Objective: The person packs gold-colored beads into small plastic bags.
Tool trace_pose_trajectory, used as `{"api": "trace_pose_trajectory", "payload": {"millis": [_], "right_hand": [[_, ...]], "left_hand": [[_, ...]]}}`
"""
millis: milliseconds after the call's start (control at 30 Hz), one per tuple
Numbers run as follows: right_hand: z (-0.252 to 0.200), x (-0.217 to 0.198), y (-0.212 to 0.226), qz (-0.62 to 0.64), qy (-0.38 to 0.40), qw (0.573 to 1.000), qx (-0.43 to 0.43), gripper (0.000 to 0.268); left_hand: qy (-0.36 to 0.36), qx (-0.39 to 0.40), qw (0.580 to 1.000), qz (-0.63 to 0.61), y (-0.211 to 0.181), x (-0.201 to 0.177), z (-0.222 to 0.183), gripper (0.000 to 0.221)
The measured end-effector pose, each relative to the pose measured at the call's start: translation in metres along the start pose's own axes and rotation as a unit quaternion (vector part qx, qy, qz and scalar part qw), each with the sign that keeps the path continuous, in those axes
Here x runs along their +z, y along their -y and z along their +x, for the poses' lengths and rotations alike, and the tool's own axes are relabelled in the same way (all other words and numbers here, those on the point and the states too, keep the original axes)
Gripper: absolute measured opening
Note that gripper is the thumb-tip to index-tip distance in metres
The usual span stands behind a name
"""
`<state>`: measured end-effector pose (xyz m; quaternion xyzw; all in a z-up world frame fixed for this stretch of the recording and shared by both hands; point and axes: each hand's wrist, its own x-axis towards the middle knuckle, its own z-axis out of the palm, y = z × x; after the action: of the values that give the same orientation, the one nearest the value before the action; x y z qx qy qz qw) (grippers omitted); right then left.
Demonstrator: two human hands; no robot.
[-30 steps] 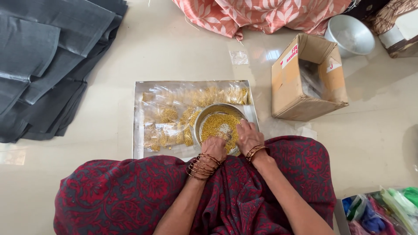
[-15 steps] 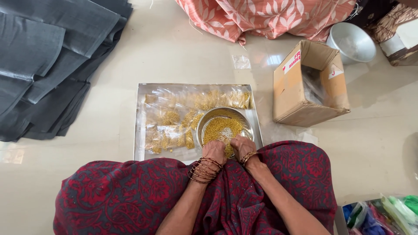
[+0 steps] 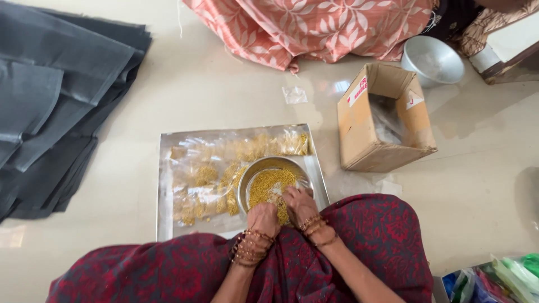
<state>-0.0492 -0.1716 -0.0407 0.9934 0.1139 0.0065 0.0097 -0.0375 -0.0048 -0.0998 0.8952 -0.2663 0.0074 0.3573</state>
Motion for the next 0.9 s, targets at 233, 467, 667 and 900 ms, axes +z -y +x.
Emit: {"api": "trace_pose_trajectory", "payload": {"millis": [233, 467, 667, 900], "right_hand": [[-0.011, -0.067, -0.071, 0.212, -0.275, 0.926, 0.146, 0.015], [0.053, -0.029, -0.156, 0.023, 0.038, 0.988, 0.15, 0.071], [0.039, -0.017, -0.134, 0.047, 0.129, 0.956, 0.259, 0.056], [0.013, -0.05, -0.148, -0.001, -0.237, 0.951, 0.199, 0.008]], "left_hand": [[0.109, -0.05, 0.992, 0.037, -0.035, -0.044, 0.019, 0.014], [0.063, 0.096, 0.991, 0.065, -0.068, -0.078, 0.025, 0.033], [0.121, 0.026, 0.991, 0.05, -0.044, -0.055, 0.017, 0.01], [-0.109, -0.011, 0.991, -0.079, -0.027, -0.048, 0.017, 0.015]]}}
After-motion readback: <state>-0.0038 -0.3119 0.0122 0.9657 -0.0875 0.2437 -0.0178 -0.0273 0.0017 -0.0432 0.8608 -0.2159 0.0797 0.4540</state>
